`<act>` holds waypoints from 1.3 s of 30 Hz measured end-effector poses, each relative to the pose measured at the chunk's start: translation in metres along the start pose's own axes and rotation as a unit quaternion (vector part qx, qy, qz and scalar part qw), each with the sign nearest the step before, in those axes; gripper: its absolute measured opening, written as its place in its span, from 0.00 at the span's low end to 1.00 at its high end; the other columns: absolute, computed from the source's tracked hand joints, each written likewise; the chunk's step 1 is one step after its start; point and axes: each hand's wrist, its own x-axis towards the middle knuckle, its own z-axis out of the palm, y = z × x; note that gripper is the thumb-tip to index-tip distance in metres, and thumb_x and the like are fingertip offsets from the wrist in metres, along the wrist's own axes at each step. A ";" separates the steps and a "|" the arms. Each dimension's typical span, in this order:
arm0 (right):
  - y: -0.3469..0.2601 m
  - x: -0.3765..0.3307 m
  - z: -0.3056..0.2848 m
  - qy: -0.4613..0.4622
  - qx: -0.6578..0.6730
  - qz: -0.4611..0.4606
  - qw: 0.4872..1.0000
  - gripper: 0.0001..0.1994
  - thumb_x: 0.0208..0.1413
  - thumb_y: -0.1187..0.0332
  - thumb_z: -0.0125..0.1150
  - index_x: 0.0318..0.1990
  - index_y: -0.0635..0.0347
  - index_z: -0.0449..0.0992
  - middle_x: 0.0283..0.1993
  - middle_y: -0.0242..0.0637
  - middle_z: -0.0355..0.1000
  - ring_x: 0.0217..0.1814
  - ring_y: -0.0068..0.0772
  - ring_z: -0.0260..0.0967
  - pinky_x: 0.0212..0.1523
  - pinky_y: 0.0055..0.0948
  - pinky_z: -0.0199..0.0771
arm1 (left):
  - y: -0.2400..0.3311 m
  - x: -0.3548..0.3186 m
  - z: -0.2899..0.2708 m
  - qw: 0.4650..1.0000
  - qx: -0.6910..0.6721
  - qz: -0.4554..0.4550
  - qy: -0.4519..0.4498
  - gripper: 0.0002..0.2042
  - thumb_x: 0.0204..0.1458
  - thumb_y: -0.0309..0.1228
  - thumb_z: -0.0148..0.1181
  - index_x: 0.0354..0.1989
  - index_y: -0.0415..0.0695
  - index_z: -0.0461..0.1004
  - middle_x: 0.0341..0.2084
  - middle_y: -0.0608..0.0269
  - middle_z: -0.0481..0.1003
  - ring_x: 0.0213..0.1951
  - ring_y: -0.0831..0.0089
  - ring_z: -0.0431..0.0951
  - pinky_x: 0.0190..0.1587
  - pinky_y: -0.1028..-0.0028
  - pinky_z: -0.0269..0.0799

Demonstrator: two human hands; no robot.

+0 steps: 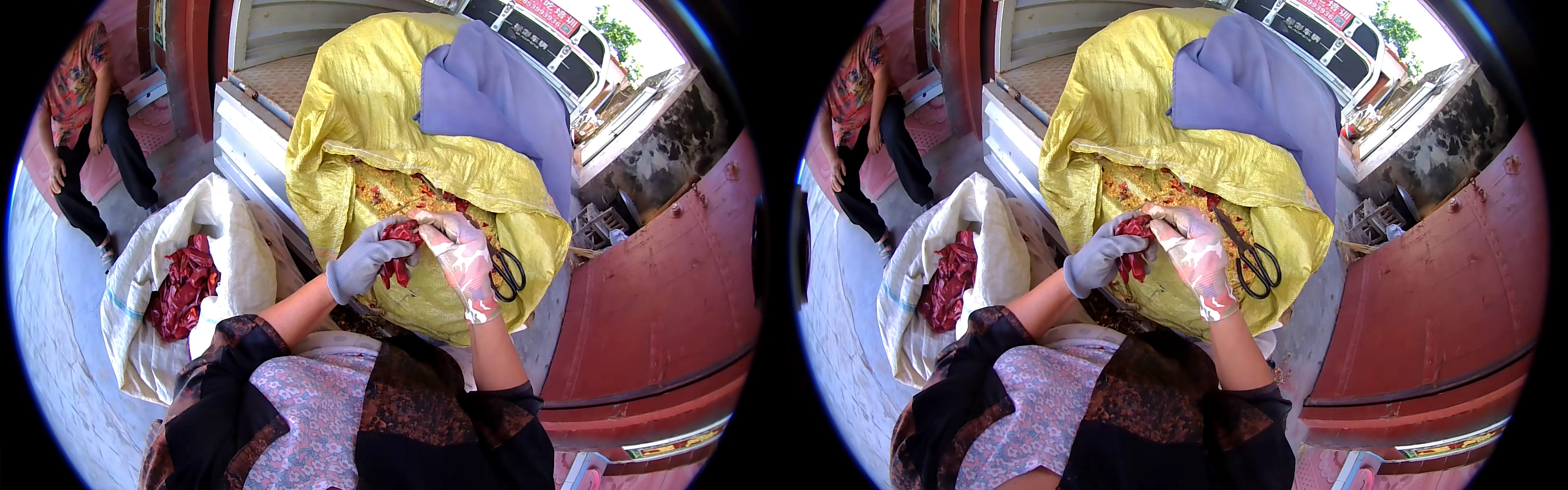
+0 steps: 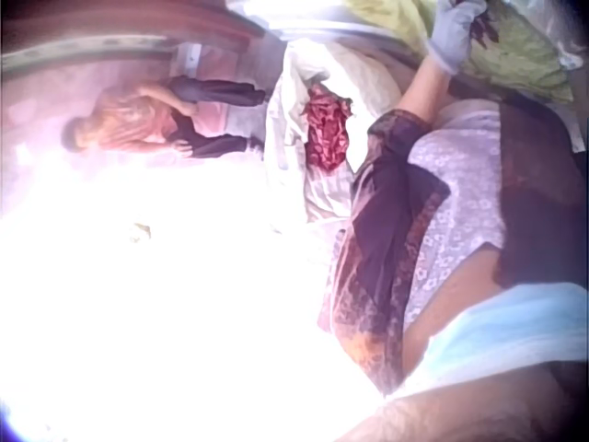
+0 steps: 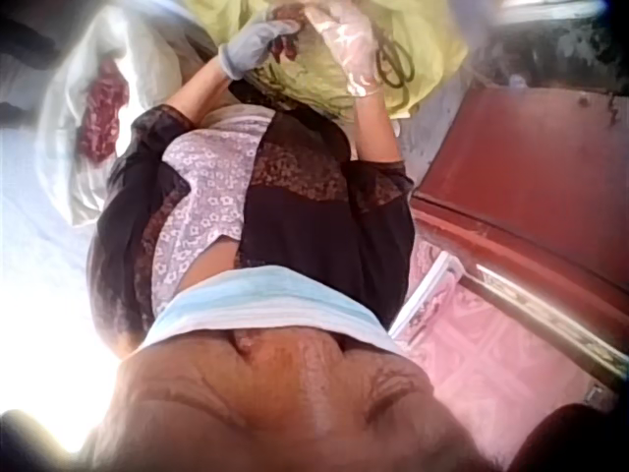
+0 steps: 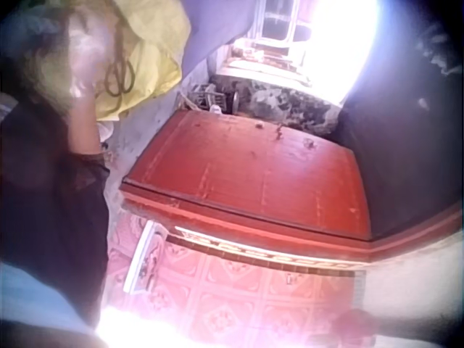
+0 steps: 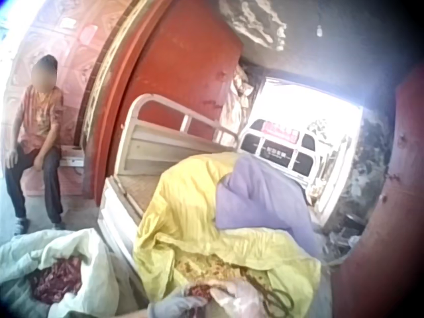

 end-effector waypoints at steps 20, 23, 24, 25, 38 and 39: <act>-0.020 -0.015 0.013 0.097 0.262 0.271 0.921 0.03 0.54 0.76 0.55 0.32 0.65 0.73 0.33 0.36 0.75 0.32 0.19 0.69 0.32 0.19 0.70 | 0.025 -0.013 0.026 0.975 0.214 -0.058 0.006 0.09 0.50 0.32 0.60 0.35 0.41 0.72 0.19 0.74 0.69 0.19 0.88 0.64 0.21 0.82 0.58; -0.016 -0.025 0.011 0.090 0.333 0.285 0.894 0.08 0.54 0.70 0.55 0.38 0.64 0.74 0.34 0.36 0.75 0.28 0.18 0.70 0.25 0.15 0.68 | 0.022 -0.012 0.024 0.975 0.218 -0.030 -0.016 0.10 0.51 0.31 0.59 0.38 0.39 0.73 0.24 0.74 0.71 0.25 0.88 0.65 0.26 0.83 0.62; -0.016 -0.026 0.010 0.090 0.347 0.299 0.884 0.09 0.55 0.68 0.55 0.39 0.64 0.74 0.33 0.36 0.75 0.27 0.18 0.69 0.24 0.14 0.68 | 0.023 -0.013 0.026 0.982 0.185 -0.034 -0.010 0.10 0.52 0.30 0.58 0.39 0.39 0.73 0.25 0.73 0.72 0.26 0.87 0.66 0.28 0.83 0.63; -0.016 -0.027 0.010 0.081 0.371 0.296 0.876 0.10 0.55 0.67 0.55 0.40 0.64 0.74 0.33 0.35 0.74 0.26 0.17 0.69 0.22 0.14 0.66 | 0.025 -0.014 0.031 0.987 0.153 -0.040 -0.004 0.09 0.52 0.29 0.57 0.40 0.38 0.73 0.27 0.72 0.72 0.28 0.87 0.67 0.30 0.83 0.64; 0.002 -0.029 0.005 0.062 0.461 0.326 0.823 0.12 0.57 0.66 0.52 0.39 0.68 0.74 0.28 0.30 0.71 0.22 0.13 0.59 0.18 0.15 0.55 | 0.011 -0.005 0.020 0.989 0.143 -0.028 -0.009 0.13 0.52 0.28 0.57 0.45 0.37 0.71 0.29 0.67 0.75 0.31 0.83 0.73 0.32 0.83 0.69; -0.002 -0.027 0.003 0.056 0.457 0.318 0.829 0.11 0.56 0.67 0.53 0.38 0.68 0.74 0.28 0.30 0.71 0.23 0.13 0.60 0.19 0.15 0.57 | 0.009 -0.004 0.015 0.988 0.146 -0.047 0.004 0.14 0.51 0.30 0.58 0.45 0.37 0.71 0.28 0.67 0.74 0.30 0.83 0.73 0.30 0.84 0.68</act>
